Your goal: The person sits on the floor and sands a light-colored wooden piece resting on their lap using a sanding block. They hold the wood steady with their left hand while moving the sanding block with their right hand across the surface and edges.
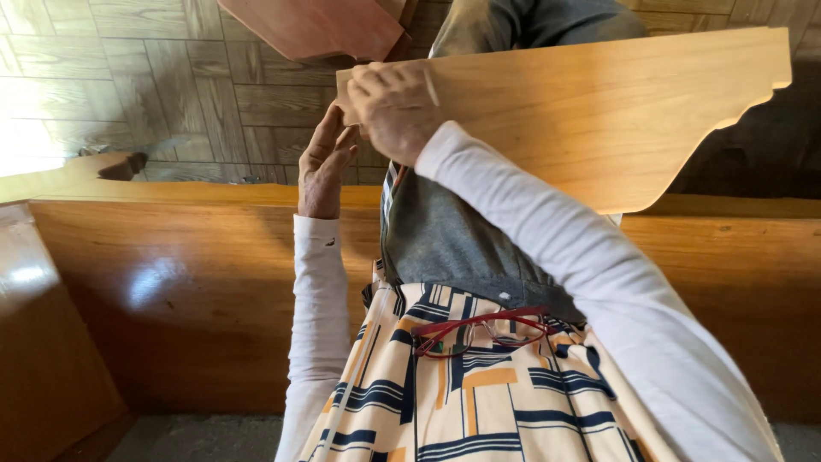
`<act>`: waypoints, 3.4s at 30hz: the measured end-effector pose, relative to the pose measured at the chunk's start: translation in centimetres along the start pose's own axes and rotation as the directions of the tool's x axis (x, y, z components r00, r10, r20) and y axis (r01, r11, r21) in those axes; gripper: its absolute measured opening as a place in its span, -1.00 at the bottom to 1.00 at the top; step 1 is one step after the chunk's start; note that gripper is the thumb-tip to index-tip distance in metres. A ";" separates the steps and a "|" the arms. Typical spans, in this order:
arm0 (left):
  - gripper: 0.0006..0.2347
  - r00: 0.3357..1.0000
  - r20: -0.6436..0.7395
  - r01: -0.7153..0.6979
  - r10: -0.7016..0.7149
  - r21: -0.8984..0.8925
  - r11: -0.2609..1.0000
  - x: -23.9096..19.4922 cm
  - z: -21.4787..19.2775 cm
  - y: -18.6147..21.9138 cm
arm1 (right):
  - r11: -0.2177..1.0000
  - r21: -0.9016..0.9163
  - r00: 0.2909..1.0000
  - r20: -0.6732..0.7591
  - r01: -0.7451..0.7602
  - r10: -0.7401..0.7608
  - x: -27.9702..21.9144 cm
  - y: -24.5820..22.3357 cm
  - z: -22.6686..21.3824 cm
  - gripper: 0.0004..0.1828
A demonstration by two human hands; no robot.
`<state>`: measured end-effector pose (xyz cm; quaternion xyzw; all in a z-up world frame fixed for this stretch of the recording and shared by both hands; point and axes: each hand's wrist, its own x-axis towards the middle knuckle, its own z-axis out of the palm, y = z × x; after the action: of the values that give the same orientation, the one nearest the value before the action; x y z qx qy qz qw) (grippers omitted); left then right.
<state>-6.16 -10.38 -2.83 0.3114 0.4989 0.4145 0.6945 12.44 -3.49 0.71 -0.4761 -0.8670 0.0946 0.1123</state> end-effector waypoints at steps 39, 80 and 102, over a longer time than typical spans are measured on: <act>-0.57 0.967 -0.152 0.198 -0.204 -0.058 0.979 0.7 1.9 4.9 | 0.898 -0.361 0.968 -0.074 -0.251 0.240 -16.6 10.5 -10.0 -0.73; -0.49 0.989 -0.057 0.129 -0.133 -0.069 0.989 0.8 0.2 2.7 | 0.971 -0.238 0.987 -0.159 -0.025 -0.014 -3.2 -2.8 -1.3 -0.74; -0.41 0.998 -0.043 0.057 -0.050 0.165 0.985 1.7 0.3 2.9 | 0.984 -0.149 0.958 -0.282 -0.101 0.056 -3.5 -3.6 -3.0 -0.86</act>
<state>-6.35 -7.56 -1.02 0.3466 0.5533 0.3586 0.6672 12.19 -8.20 4.16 -0.5263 -0.8279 -0.0393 0.1896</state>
